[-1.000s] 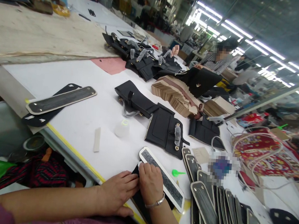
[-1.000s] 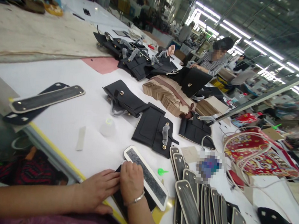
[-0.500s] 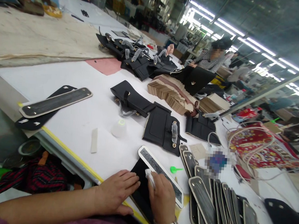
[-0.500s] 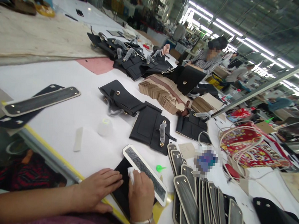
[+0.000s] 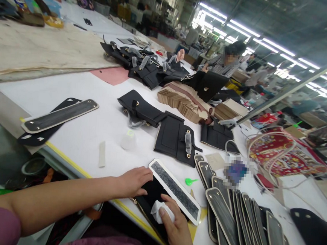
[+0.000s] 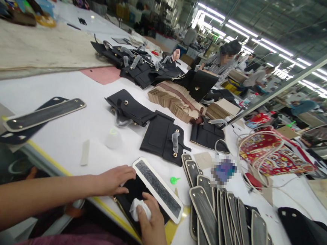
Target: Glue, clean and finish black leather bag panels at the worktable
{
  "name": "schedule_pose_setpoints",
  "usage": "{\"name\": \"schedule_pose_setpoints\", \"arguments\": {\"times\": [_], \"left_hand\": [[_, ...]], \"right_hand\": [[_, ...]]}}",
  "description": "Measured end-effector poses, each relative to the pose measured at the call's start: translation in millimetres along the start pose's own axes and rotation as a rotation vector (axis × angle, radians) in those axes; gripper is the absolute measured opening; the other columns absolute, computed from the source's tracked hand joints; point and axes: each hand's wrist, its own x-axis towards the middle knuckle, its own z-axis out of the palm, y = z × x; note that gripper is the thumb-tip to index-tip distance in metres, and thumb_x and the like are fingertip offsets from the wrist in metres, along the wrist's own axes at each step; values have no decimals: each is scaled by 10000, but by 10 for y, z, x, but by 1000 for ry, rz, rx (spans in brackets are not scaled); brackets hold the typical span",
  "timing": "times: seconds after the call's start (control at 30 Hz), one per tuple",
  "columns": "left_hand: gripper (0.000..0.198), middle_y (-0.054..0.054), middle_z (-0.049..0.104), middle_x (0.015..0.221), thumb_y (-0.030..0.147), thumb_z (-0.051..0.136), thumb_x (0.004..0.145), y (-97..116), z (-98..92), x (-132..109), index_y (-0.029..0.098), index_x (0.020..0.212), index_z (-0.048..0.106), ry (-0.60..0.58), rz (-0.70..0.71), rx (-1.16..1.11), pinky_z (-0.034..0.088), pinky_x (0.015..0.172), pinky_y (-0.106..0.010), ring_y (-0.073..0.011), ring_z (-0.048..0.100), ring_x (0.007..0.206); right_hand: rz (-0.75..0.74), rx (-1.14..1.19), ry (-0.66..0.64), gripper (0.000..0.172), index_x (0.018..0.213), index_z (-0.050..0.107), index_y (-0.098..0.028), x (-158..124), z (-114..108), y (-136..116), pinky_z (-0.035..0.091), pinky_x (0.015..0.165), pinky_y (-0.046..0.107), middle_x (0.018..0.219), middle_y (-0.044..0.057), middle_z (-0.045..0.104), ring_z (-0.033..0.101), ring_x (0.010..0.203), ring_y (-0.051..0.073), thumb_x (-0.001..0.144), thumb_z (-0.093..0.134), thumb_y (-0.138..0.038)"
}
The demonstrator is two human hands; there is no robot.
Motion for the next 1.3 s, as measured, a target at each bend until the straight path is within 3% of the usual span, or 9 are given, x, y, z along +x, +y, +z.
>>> {"name": "schedule_pose_setpoints", "arguments": {"times": [0.13, 0.33, 0.47, 0.6, 0.73, 0.87, 1.0, 1.13, 1.3], "left_hand": [[652, -81, 466, 1291, 295, 739, 661, -38, -81, 39, 243, 1230, 425, -72, 8, 60, 376, 918, -454, -300, 384, 1191], [941, -101, 282, 1437, 304, 709, 685, -129, -89, 50, 285, 1405, 102, -124, 32, 21, 322, 960, -477, -314, 188, 1329], [1053, -131, 240, 1450, 333, 729, 677, -177, -92, 62, 286, 1416, -21, -117, 63, -14, 308, 971, -457, -315, 208, 1325], [1169, -155, 294, 1417, 384, 773, 617, -178, -89, 93, 264, 1413, -74, -100, 24, -16, 308, 973, -437, -313, 294, 1283], [1192, -188, 383, 1341, 427, 779, 585, -153, -94, 135, 218, 1416, -49, -128, -38, 19, 336, 942, -440, -321, 387, 1209], [1175, -202, 358, 1353, 449, 770, 580, -136, -109, 158, 204, 1416, -19, -169, -62, 49, 333, 948, -448, -327, 372, 1222], [1126, -204, 350, 1362, 454, 742, 609, -144, -105, 156, 183, 1414, 3, -166, -50, 58, 330, 956, -441, -317, 336, 1254], [1114, -182, 380, 1344, 432, 730, 607, -163, -95, 160, 192, 1415, 2, -156, -44, 54, 353, 934, -423, -307, 379, 1222], [1168, -209, 342, 1368, 450, 742, 569, -181, -83, 175, 176, 1414, -16, -163, -64, 70, 335, 946, -437, -327, 345, 1248]], "right_hand": [[-14, -134, 92, 370, 1120, 537, -161, 66, 32, 11, 337, 982, 418, 1163, 110, 522, 459, 1103, 235, 891, 417, -426], [-208, -302, 45, 243, 941, 567, -158, 148, 90, -118, 313, 1010, 432, 1232, 126, 474, 390, 1186, 241, 924, 380, -312], [-262, -350, 178, 238, 1101, 514, -162, 274, 49, -116, 396, 931, 362, 1160, 100, 531, 481, 1084, 208, 933, 393, -279], [-322, -693, 297, 170, 1035, 540, -141, 443, 170, -106, 436, 770, 327, 953, 93, 571, 535, 888, 216, 915, 422, -162], [-222, -989, 192, 186, 982, 581, -180, 524, 337, -233, 400, 651, 316, 851, 64, 539, 514, 764, 217, 835, 534, -76], [-236, -1034, 63, 105, 826, 592, -199, 575, 330, -365, 383, 631, 321, 805, 43, 529, 501, 721, 211, 819, 569, -97], [-265, -1120, 120, 167, 931, 595, -147, 703, 350, -387, 391, 640, 333, 815, 68, 532, 506, 726, 219, 806, 546, -48], [-226, -1073, 84, 171, 908, 590, -142, 677, 430, -393, 387, 613, 320, 823, 67, 531, 505, 699, 208, 785, 550, -31], [-327, -1003, -43, 162, 818, 573, -184, 577, 387, -408, 374, 611, 316, 786, 36, 519, 497, 700, 201, 785, 542, -29]]}}
